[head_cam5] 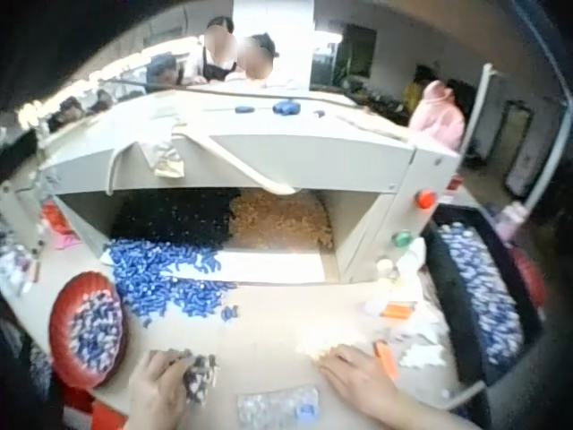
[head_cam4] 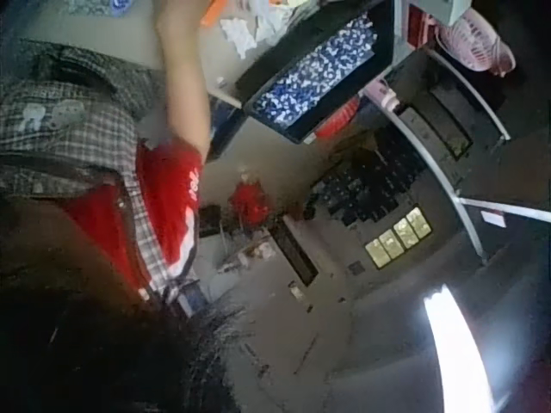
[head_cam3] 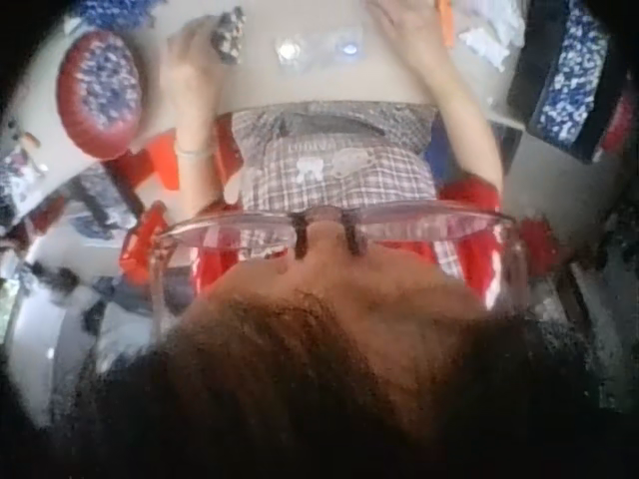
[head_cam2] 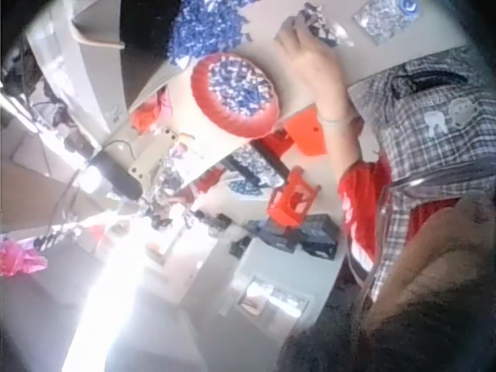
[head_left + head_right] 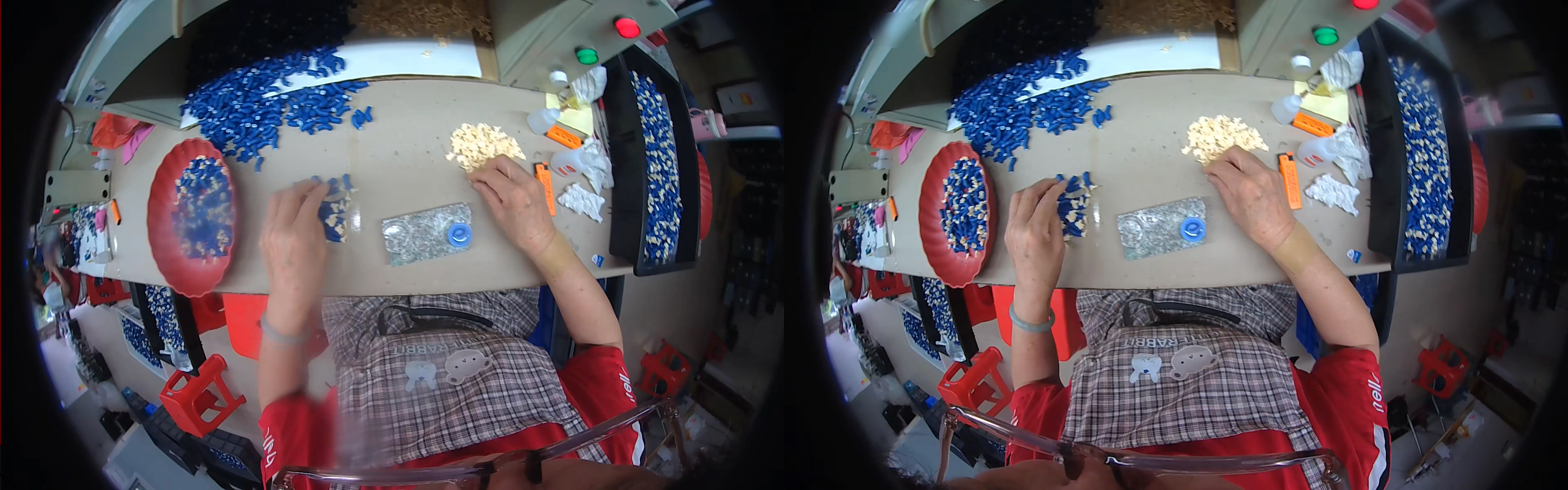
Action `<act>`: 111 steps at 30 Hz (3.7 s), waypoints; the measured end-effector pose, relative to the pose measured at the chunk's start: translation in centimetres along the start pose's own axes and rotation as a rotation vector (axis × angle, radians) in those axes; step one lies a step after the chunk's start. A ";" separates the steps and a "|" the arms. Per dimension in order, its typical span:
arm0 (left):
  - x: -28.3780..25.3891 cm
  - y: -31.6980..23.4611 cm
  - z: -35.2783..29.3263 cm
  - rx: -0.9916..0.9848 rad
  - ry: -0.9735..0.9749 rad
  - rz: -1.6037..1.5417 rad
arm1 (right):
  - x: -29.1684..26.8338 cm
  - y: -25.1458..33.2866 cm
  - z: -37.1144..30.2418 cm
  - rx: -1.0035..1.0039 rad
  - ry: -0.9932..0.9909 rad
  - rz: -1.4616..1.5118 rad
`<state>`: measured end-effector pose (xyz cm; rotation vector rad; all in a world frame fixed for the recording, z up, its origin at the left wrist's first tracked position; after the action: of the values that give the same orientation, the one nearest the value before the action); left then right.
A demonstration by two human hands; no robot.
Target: The person assembles small blue plastic housings by hand, inserting white pins and small metal components into them at a workbench.
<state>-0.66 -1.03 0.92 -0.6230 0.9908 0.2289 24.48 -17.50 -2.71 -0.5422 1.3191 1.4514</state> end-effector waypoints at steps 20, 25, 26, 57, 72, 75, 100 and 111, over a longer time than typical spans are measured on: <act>8.8 2.2 11.0 0.169 0.081 0.056 | -2.5 -0.2 -2.3 0.494 0.304 0.698; 8.9 2.1 11.0 0.237 0.115 0.078 | -2.9 0.3 -2.6 0.627 0.435 0.955; 8.5 1.8 10.9 0.259 0.111 0.094 | -2.9 0.4 -2.7 0.629 0.464 0.997; 4.0 -6.4 -1.1 -0.340 0.357 -1.121 | -3.3 1.6 -2.5 0.706 0.485 1.252; 5.5 -8.0 -2.2 -0.268 0.330 -1.140 | -2.4 3.5 -3.7 0.679 0.398 1.372; 5.4 -8.1 -2.0 -0.236 0.330 -1.131 | -2.3 3.4 -3.7 0.686 0.408 1.374; 4.3 -8.1 -1.2 0.200 0.135 -0.826 | -3.2 4.1 -3.8 0.667 0.421 1.177; -0.1 0.4 -1.1 -0.024 0.025 -0.081 | 0.8 -0.5 0.1 0.121 -0.050 0.030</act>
<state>-1.68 -1.39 0.38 -0.6884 0.9859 0.1617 24.64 -17.21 -3.59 -0.4056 1.3702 1.3911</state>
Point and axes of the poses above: each hand's wrist, its own z-axis towards the middle knuckle, its own x-axis out of the palm, y = z × x, the point moved 1 cm from there along z, towards the middle knuckle, and after that the axes turned 9 degrees about -z, right-handed, at the moved point
